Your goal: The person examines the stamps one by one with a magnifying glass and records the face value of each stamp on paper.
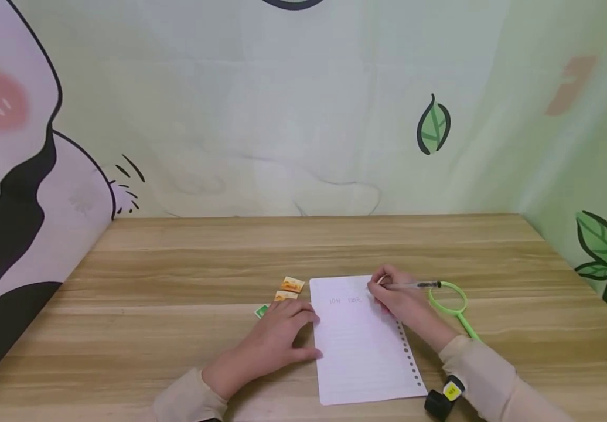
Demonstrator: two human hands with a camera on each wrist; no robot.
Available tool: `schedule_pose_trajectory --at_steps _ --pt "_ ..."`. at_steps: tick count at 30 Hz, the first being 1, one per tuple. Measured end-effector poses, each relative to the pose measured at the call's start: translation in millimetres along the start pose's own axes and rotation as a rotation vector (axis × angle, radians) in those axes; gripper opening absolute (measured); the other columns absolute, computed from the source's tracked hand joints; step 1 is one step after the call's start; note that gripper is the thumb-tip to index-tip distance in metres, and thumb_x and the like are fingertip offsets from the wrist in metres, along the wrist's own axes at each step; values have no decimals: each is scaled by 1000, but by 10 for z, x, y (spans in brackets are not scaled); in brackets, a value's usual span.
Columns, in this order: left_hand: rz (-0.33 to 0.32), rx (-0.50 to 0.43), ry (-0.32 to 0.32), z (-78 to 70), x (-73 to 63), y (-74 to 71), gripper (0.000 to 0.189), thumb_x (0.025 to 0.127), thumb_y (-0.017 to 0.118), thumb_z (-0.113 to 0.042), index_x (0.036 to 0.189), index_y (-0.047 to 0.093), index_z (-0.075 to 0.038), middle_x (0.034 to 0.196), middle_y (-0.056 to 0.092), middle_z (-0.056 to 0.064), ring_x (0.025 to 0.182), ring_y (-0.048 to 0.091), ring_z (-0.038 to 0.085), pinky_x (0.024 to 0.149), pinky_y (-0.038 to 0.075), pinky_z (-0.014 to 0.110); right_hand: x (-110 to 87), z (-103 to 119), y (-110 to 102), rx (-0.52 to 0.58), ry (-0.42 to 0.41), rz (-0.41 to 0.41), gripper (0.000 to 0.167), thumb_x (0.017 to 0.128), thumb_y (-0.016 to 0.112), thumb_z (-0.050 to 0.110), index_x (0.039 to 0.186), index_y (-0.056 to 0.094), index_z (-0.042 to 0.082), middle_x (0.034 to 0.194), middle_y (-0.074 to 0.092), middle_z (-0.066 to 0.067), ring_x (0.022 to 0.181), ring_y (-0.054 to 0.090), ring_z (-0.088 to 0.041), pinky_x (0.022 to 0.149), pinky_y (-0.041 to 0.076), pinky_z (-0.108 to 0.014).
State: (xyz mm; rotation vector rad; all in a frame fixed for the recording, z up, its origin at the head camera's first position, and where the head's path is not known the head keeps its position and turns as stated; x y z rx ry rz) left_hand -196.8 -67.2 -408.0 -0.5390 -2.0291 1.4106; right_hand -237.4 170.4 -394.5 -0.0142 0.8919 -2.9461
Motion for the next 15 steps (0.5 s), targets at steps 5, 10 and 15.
schedule_pose_trajectory --at_steps 5,10,15 --pt "2 -1 -1 4 -1 1 48 78 75 -45 112 66 -12 118 60 0 115 53 19 105 40 41 -31 69 -57 -82 -61 42 13 89 59 15 97 57 6 70 56 -4 54 50 -15 46 41 -22" --pt "5 0 -3 8 1 3 48 79 75 -45 112 65 -12 118 60 0 115 54 19 105 40 42 -92 150 -133 -141 -131 118 15 91 60 17 101 57 6 72 55 -7 57 52 -17 49 40 -22" --pt "1 1 0 1 1 -3 48 78 75 -45 112 66 -11 118 60 1 115 54 20 105 40 42 -139 200 -214 -180 -163 139 16 94 59 19 102 57 5 75 59 -11 56 54 -18 50 44 -24"
Point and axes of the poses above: each hand's wrist, its own x-axis towards the middle knuckle, its own y-axis out of the palm, z = x × y, the point moved 3 cm from there along x, towards the middle knuckle
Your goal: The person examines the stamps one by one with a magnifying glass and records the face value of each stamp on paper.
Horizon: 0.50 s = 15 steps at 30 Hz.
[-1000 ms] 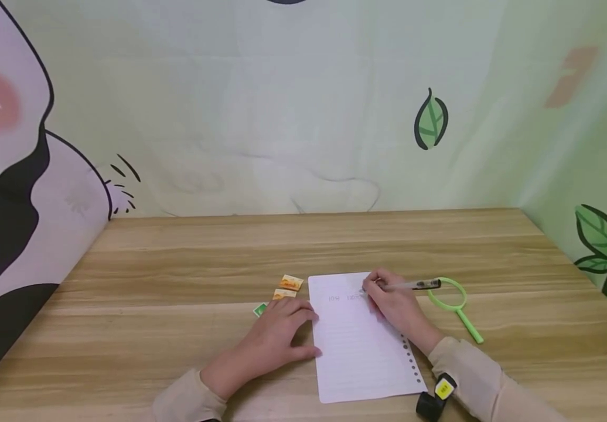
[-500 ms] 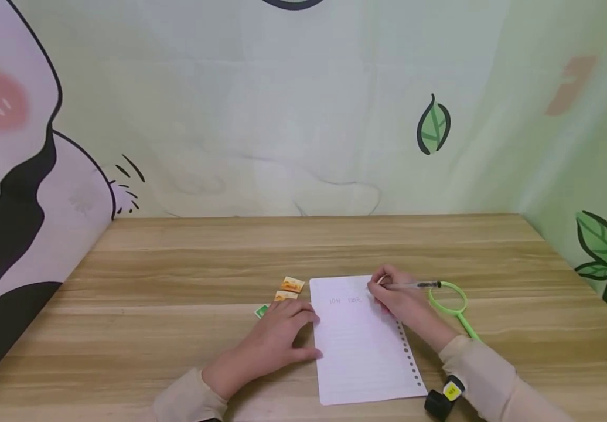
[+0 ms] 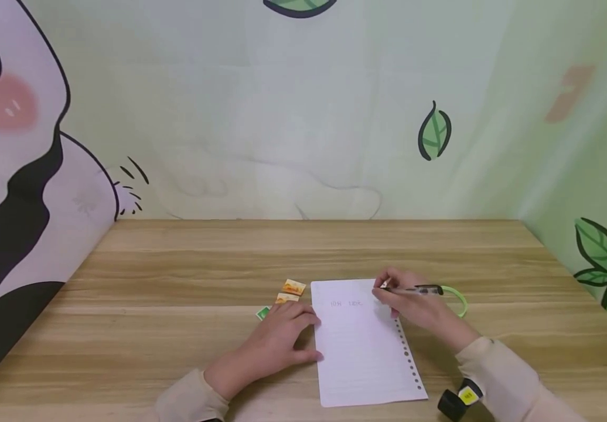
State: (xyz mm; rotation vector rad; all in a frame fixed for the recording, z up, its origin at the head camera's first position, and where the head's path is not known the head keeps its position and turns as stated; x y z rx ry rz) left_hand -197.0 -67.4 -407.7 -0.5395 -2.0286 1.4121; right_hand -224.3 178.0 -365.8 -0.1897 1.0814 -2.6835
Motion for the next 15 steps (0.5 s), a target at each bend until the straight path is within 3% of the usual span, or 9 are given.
schedule_pose_trajectory --at_steps 3,10,15 --pt "0 2 3 -3 -3 -2 48 78 75 -45 111 66 -11 117 60 0 114 54 20 105 41 41 -15 6 -46 9 6 20 18 96 56 18 104 56 3 75 62 -11 54 56 -17 50 47 -26" --pt "3 3 0 1 -5 -1 47 79 75 -45 111 66 -12 117 60 -1 115 53 19 105 40 41 -38 18 -145 -16 31 55 18 96 57 20 103 58 4 72 62 -8 56 57 -17 43 43 -25" --pt "11 0 -8 1 -7 -8 48 79 74 -45 113 66 -12 118 60 0 116 53 19 106 40 41 -66 44 -204 30 -16 59 21 93 61 15 107 58 0 72 61 -10 57 56 -18 42 44 -24"
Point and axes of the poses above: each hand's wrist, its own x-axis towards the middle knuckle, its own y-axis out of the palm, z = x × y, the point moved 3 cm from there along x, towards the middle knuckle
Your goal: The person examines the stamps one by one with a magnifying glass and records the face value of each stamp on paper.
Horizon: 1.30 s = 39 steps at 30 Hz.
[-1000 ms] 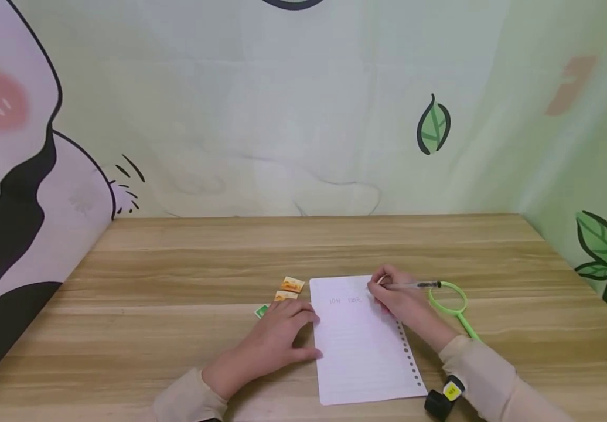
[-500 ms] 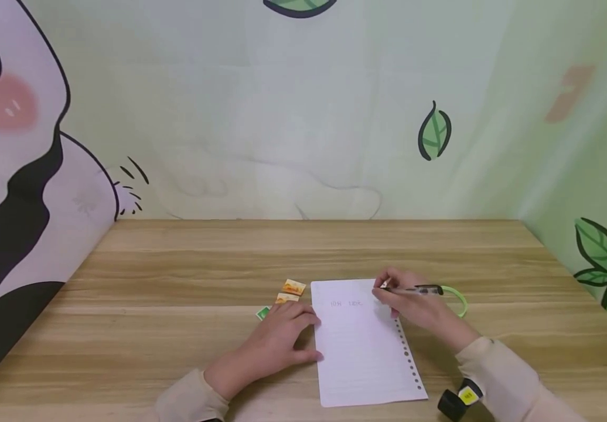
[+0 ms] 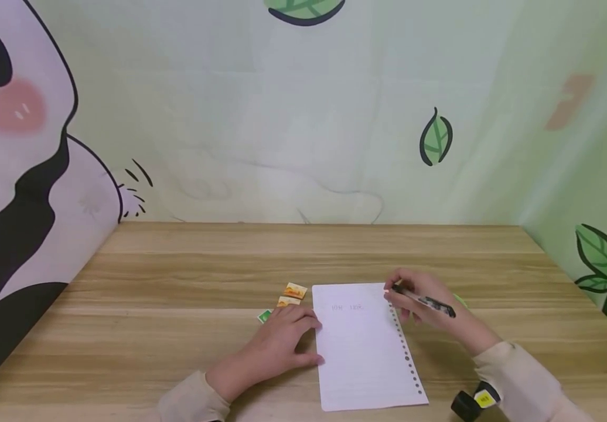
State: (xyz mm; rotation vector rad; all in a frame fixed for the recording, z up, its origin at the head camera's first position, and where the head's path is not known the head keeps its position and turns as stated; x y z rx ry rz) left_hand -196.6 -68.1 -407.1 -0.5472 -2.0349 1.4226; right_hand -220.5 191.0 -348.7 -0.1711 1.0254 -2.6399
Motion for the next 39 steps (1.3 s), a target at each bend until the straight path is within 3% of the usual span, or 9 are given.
schedule_pose_trajectory --at_steps 2,10,16,21,29,39 --pt "4 2 -2 -2 2 3 48 79 74 -45 113 66 -12 118 60 0 116 53 19 106 39 41 -13 -17 -23 37 -17 7 23 92 62 11 110 58 -3 75 61 -12 58 57 -19 43 46 -25" --pt "1 2 -2 4 4 13 47 79 75 -45 113 66 -13 118 60 0 116 53 19 106 39 41 -44 -126 -117 -5 -121 22 28 83 55 -12 111 57 -7 83 59 -11 66 58 -12 54 52 -27" --pt "-5 7 1 9 0 14 47 78 75 -45 112 66 -13 118 60 -1 115 53 19 105 40 41 -65 -163 -141 61 -120 28 28 85 53 -11 114 54 -11 86 60 -14 69 61 -16 58 56 -28" --pt "2 8 2 1 3 7 47 79 74 -45 112 66 -13 119 60 -1 116 53 19 106 40 40 -81 -183 -144 122 -92 -45 24 94 44 -6 115 52 -13 81 60 -14 68 63 -16 60 57 -29" --pt "18 -4 -7 -1 9 13 48 79 74 -45 113 66 -13 120 60 0 117 52 19 107 39 42 -84 -186 -155 129 -127 -132 21 91 56 -2 111 55 -11 77 58 -13 58 59 -10 54 56 -30" --pt "16 2 -10 -6 7 9 48 79 74 -45 113 66 -13 119 60 -1 117 53 19 107 39 41 -106 -179 -183 117 -77 -125 33 93 55 -1 126 50 -4 86 54 -16 51 57 -11 47 55 -34"
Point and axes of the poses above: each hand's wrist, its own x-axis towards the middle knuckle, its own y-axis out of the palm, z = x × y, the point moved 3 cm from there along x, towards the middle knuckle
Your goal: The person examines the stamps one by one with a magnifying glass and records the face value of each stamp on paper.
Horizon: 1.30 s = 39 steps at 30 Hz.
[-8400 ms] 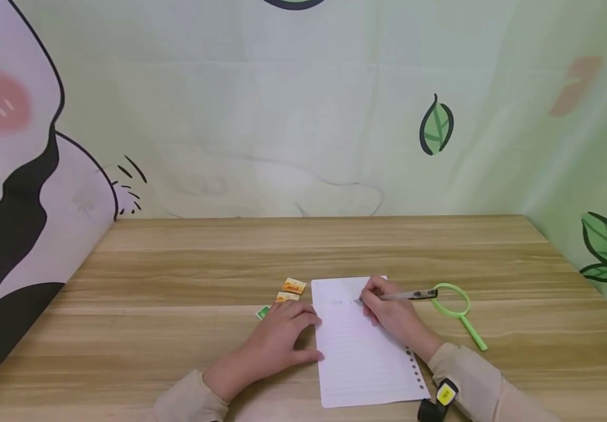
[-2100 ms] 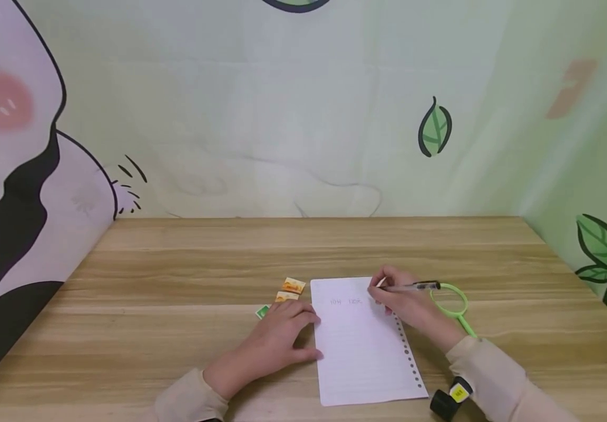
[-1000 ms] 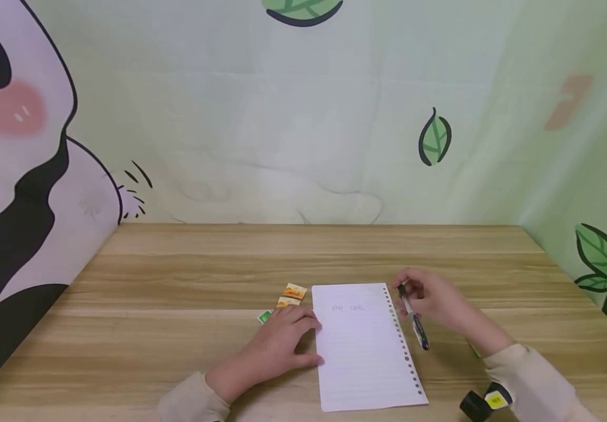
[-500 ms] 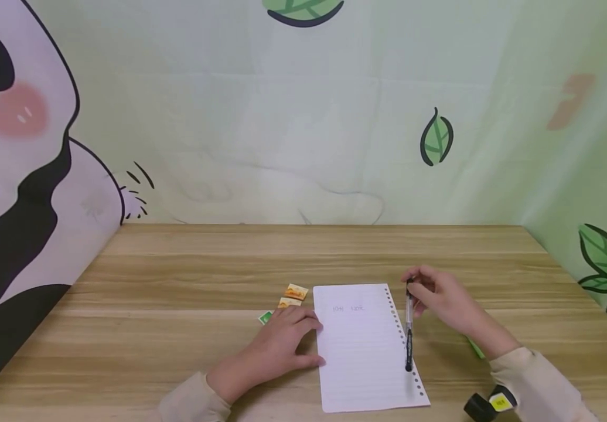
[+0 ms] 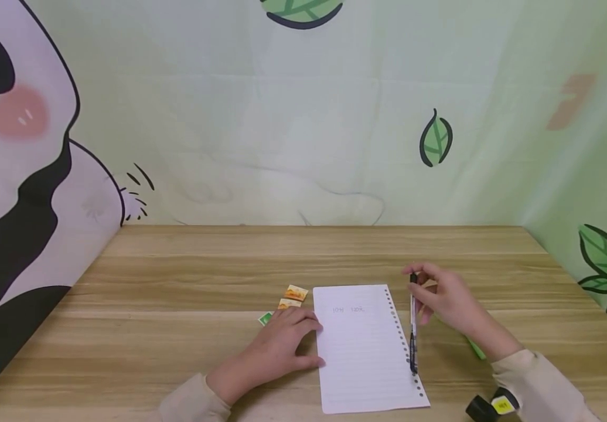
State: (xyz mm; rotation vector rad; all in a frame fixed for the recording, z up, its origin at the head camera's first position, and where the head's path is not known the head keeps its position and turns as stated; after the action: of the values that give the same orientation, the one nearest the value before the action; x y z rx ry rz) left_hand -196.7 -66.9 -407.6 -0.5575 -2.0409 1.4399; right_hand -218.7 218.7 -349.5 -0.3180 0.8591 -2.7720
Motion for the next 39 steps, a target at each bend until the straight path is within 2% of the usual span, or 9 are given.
schedule_pose_trajectory --at_steps 5,10,16,20,27,32,39 --pt "0 -3 -1 6 -9 6 48 79 74 -46 113 66 -13 119 60 -1 117 53 19 107 39 41 -12 -14 15 -29 -5 24 50 92 57 0 139 39 2 87 55 -16 47 54 -12 44 52 -34" --pt "7 8 1 11 -22 19 49 80 73 -47 114 65 -13 120 59 -2 117 52 19 107 39 41 -29 -66 52 -64 15 35 57 90 61 0 140 34 2 85 58 -15 46 53 -12 43 51 -33" --pt "19 20 0 8 -31 19 50 80 71 -50 115 65 -14 120 59 -3 119 52 17 109 37 39 -69 -145 100 -86 47 63 48 89 61 0 131 40 -7 80 60 -13 44 52 -12 40 48 -29" --pt "17 35 11 1 -34 11 49 80 71 -49 115 65 -14 119 59 -3 118 52 17 108 37 39 -95 -210 155 -112 94 82 43 88 62 1 126 45 -10 73 59 -8 43 51 -12 38 46 -27" --pt "15 59 24 -5 -25 1 49 81 70 -50 114 65 -14 118 59 -3 117 52 17 108 37 38 -125 -255 220 -219 170 75 39 88 65 9 121 51 -6 69 58 -4 42 53 -13 38 46 -26" --pt "0 56 41 -10 -23 -13 47 81 72 -48 113 65 -13 117 59 -2 116 52 18 107 38 40 -125 -251 250 -296 179 64 38 87 68 13 118 54 -4 69 59 -1 39 53 -10 37 45 -24" --pt "25 53 28 -13 -11 -17 50 82 69 -50 115 65 -13 120 59 -2 119 51 18 110 36 41 -105 -269 273 -335 209 59 35 87 68 13 116 54 -2 67 57 -2 38 52 -10 37 46 -25"
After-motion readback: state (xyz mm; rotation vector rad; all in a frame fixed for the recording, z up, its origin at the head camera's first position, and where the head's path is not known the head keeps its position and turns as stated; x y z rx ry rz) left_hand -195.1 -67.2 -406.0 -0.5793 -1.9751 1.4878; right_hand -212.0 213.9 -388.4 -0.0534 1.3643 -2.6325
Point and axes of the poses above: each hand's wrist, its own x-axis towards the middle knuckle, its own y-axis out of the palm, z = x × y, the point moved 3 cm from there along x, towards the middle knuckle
